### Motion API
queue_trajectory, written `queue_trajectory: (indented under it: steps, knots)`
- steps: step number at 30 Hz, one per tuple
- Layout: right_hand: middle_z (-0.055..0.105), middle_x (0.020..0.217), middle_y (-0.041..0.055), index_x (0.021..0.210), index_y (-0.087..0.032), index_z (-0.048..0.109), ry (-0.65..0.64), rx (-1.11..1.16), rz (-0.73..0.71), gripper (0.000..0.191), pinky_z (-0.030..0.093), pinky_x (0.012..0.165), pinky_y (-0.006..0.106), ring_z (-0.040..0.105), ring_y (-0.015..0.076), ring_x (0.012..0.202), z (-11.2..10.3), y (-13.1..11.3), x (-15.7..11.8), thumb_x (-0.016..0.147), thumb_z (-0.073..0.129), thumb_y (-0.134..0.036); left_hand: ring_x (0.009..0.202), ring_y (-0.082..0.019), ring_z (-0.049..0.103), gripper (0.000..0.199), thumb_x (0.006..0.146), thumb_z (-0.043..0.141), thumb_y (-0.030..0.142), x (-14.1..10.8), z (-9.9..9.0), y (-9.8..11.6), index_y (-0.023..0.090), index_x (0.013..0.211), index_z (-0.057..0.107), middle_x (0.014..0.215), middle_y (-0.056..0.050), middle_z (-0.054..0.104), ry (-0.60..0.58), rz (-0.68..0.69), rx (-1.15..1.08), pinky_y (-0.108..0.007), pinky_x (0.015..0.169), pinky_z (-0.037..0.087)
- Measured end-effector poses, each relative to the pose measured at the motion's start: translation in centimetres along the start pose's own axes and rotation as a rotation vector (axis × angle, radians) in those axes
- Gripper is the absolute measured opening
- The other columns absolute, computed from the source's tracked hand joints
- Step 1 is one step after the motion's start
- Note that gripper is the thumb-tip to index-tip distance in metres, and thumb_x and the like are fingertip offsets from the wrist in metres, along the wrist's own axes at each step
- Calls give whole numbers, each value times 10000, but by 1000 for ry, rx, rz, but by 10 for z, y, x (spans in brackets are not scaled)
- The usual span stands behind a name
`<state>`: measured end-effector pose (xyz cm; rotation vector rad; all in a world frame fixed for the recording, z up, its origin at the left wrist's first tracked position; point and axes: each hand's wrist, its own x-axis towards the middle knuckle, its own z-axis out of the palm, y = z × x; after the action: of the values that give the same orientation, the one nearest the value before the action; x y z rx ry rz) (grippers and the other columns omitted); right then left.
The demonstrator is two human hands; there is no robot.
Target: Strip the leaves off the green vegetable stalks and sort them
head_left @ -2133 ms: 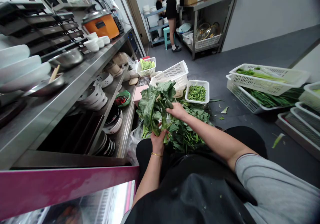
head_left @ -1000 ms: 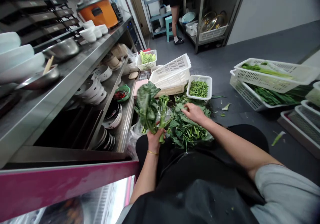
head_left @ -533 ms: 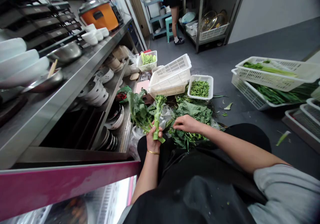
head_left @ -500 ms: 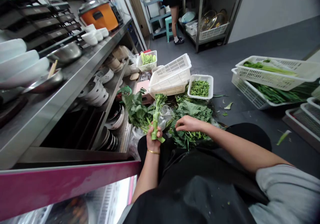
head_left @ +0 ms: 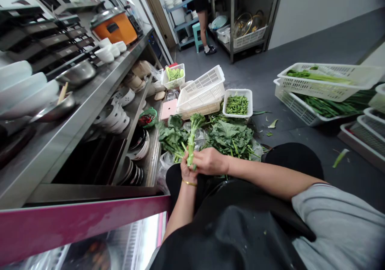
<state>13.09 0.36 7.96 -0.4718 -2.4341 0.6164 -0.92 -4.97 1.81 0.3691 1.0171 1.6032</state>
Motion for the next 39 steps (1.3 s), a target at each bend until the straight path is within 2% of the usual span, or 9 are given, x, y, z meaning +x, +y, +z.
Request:
queue_trajectory:
  steps: [5, 9, 12, 16, 20, 24, 31, 35, 39]
  knots:
    - [617, 612, 10, 885, -127, 614, 302, 790, 641, 235, 396, 430, 201, 520, 94, 467, -20, 35, 3, 777, 593, -334, 372, -21, 194, 403, 801, 550, 530, -10, -8, 6, 169, 634, 483, 550, 43, 330, -158, 52, -90, -205, 363, 233]
    - [620, 588, -14, 897, -144, 541, 364, 1228, 689, 259, 383, 374, 174, 512, 76, 405, -32, 42, 27, 726, 657, -301, 371, -12, 190, 391, 732, 614, 514, -16, -3, 2, 166, 609, 483, 572, 29, 384, -237, 22, -87, -201, 356, 227]
    - [601, 565, -22, 804, -156, 498, 408, 1139, 734, 214, 382, 374, 175, 502, 74, 389, -29, 39, 38, 749, 644, -302, 446, -63, 424, 385, 627, 692, 517, -17, 1, -1, 166, 743, 579, 712, -39, 561, -282, -40, 28, -219, 408, 338]
    - [576, 566, -23, 781, -169, 503, 391, 531, 635, 151, 391, 463, 197, 516, 93, 448, -19, 41, 35, 801, 580, -298, 503, -110, 538, 381, 586, 760, 378, -17, 8, -4, 146, 846, 607, 749, -53, 615, -187, 15, 187, -221, 434, 384]
    - [605, 689, 33, 811, -164, 582, 249, -59, 213, 105, 391, 587, 217, 560, 130, 641, -7, 34, 19, 822, 493, -219, 445, -62, 482, 249, 634, 694, 325, -10, 16, -5, 138, 757, 587, 665, -15, 582, -74, -8, 28, -184, 408, 345]
    - [626, 759, 50, 914, -180, 636, -56, -154, -225, 232, 391, 596, 217, 562, 126, 668, 0, 23, -8, 872, 409, -198, 424, -41, 414, 239, 667, 643, 344, -3, 13, 5, 147, 799, 612, 634, 6, 535, -81, -42, -92, -178, 406, 324]
    - [699, 833, 88, 1187, -126, 601, 3, -106, 497, 391, 469, 694, 278, 638, 186, 705, -30, 65, -36, 805, 533, -171, 407, -34, 364, 368, 715, 593, 377, -6, 1, 14, 132, 989, 601, 651, 6, 516, -178, -17, -78, -185, 396, 274]
    - [666, 674, 13, 1282, -145, 519, 147, 277, 484, 447, 481, 602, 250, 589, 120, 522, -42, 54, 0, 847, 523, -249, 408, -44, 418, 319, 684, 612, 324, -9, 7, 3, 129, 937, 599, 647, 0, 565, -182, -78, -81, -177, 403, 312]
    - [623, 577, -11, 947, -125, 616, 158, 790, 469, 293, 398, 403, 191, 492, 74, 382, -28, 26, 30, 812, 586, -383, 389, -50, 424, 233, 680, 606, 303, -13, 14, -3, 129, 834, 596, 630, -10, 583, -203, -112, -87, -178, 388, 317]
